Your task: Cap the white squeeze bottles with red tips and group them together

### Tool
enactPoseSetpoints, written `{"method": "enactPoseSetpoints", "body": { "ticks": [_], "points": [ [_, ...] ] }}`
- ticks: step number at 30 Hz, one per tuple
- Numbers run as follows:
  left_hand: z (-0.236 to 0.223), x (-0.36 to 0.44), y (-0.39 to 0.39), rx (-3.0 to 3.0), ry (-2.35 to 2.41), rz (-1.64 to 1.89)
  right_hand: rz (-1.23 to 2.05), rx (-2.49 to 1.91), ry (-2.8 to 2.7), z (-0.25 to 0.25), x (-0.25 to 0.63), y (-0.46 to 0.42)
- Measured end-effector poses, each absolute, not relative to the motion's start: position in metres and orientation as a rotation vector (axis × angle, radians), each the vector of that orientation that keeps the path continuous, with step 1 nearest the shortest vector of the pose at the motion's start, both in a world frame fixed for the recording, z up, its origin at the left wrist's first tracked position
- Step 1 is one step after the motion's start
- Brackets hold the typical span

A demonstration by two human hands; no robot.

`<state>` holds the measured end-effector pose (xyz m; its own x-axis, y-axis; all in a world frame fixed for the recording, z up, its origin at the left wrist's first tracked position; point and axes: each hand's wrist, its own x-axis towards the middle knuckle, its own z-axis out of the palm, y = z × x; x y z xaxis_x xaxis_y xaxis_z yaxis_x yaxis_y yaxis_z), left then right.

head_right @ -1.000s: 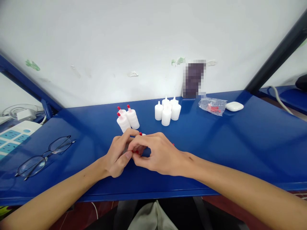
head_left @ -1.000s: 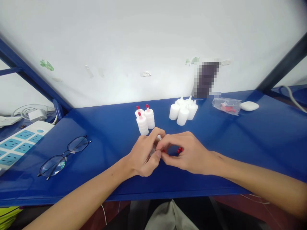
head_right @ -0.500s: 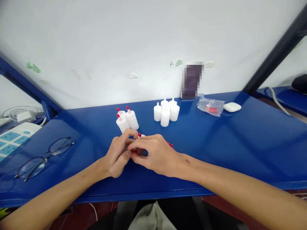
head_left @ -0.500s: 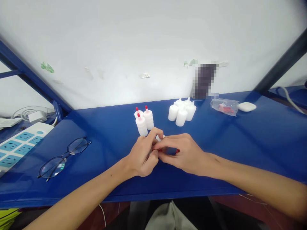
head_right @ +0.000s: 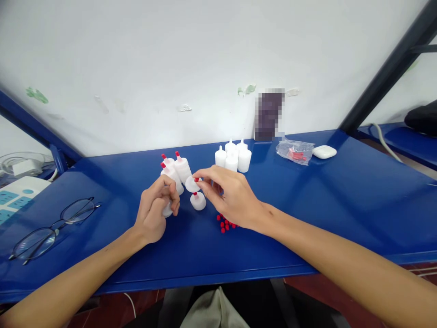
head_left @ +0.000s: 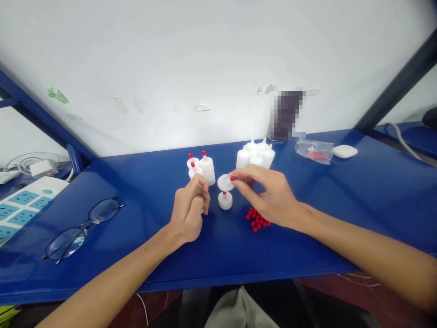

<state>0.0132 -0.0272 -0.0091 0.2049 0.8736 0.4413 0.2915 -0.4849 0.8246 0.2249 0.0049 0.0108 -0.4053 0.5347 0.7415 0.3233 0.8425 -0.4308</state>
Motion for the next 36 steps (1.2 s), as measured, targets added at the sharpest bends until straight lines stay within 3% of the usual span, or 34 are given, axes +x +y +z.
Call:
{"method": "enactPoseSetpoints", "body": {
  "ticks": [12,22,36],
  "points": [
    [-0.006,0.012,-0.029,2.157,1.174,0.867,0.357,-0.687,-2.161,0.005,0.225,0.011],
    [-0.006,0.014,-0.036,2.008,1.079,1.156,0.543,-0.400,-2.149,0.011,0.221,-0.004],
    [-0.010,0.019,-0.035,2.172,0.876,1.131,0.629,-0.368,-2.113,0.006,0.211,-0.019]
  ]
}}
